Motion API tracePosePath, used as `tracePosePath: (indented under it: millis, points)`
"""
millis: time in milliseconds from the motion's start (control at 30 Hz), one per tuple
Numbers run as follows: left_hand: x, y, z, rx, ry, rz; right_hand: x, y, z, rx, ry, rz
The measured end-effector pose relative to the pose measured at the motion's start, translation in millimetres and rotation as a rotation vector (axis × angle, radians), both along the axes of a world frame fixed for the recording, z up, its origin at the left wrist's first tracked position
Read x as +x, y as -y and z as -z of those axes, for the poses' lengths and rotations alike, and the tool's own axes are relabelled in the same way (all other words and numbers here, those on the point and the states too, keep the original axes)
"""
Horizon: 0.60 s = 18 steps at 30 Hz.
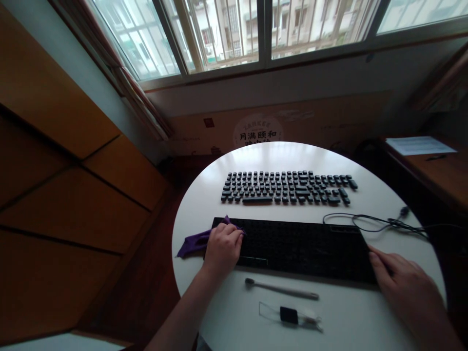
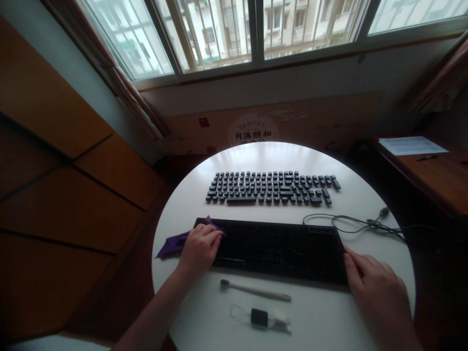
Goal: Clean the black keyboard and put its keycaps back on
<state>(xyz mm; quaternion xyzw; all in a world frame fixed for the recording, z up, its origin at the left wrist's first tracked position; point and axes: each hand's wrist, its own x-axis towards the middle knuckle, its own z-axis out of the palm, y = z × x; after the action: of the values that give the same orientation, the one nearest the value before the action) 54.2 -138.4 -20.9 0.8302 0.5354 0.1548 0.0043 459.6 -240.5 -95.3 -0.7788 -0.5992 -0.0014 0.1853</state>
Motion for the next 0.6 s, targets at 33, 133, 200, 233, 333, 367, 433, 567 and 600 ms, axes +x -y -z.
tracePosePath:
  millis: [33,133,200,233,333,367,433,567,600]
  points:
    - [8,0,-0.3,-0.013,0.001,0.013,-1,0,-0.7,0.005,0.005,0.002]
    - [32,1,-1.1,-0.045,-0.014,0.056,-4,-1,-3.1,0.025,0.021,0.002]
    - [49,1,-1.7,-0.063,-0.034,0.079,-5,-2,-4.6,0.032,0.023,-0.004]
    - [58,1,-1.9,-0.074,-0.045,0.095,-5,-2,-5.3,0.031,0.021,-0.005]
    - [86,0,-2.1,-0.107,-0.08,0.163,-6,-3,-7.1,0.019,0.018,0.004]
    - [94,0,-1.8,-0.113,-0.091,0.186,-7,-3,-7.7,0.017,0.016,0.007]
    - [112,0,-0.4,-0.115,-0.103,0.225,-7,-3,-8.7,0.018,0.009,0.01]
    - [142,0,3.9,-0.101,-0.101,0.27,-8,-4,-10.2,0.01,0.011,0.009]
    - [148,1,4.8,-0.103,-0.103,0.282,-8,-4,-10.3,0.009,0.013,0.007]
